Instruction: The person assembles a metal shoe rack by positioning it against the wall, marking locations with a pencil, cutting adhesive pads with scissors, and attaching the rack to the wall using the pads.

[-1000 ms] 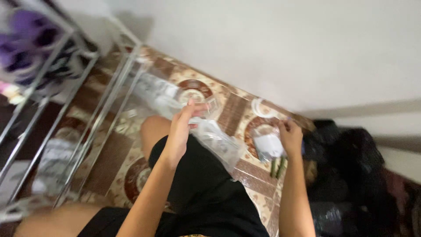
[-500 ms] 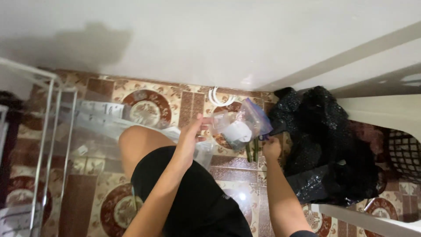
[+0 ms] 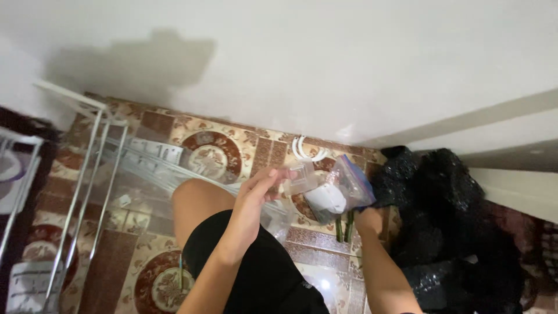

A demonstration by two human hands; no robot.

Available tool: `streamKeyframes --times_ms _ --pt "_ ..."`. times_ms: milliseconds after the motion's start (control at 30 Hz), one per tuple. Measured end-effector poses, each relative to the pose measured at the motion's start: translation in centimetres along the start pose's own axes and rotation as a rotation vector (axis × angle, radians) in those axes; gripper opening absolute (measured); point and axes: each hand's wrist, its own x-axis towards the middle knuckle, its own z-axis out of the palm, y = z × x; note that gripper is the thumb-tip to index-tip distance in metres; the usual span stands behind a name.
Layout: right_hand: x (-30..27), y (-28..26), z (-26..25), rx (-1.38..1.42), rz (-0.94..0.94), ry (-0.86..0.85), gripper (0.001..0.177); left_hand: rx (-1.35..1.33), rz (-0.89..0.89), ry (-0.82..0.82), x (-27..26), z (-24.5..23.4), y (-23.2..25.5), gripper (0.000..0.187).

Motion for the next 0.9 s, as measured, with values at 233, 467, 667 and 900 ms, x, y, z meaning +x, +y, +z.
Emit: streamKeyframes --times_ms 233,467,667,900 --pt "-0.5 5.8 1.7 0.066 0.057 0.021 0.070 -0.051 0.069 0.080 -1.5 -3.0 0.4 0.041" --pt "1.0 6.3 0.7 0.877 0.228 0.682 0.068 -0.022 0.157 0.139 -5.7 -5.0 5.6 0.040" --pt "-17.0 -14.5 -22.1 1.474 -0.465 0.241 0.031 -0.020 0.310 0.184 -9.7 -10.3 6.9 0.038" --pt "-40.6 -33.2 -34.0 1.485 -1.279 -0.577 0.028 0.345 0.476 0.543 -18.5 -13.2 11.1 0.023"
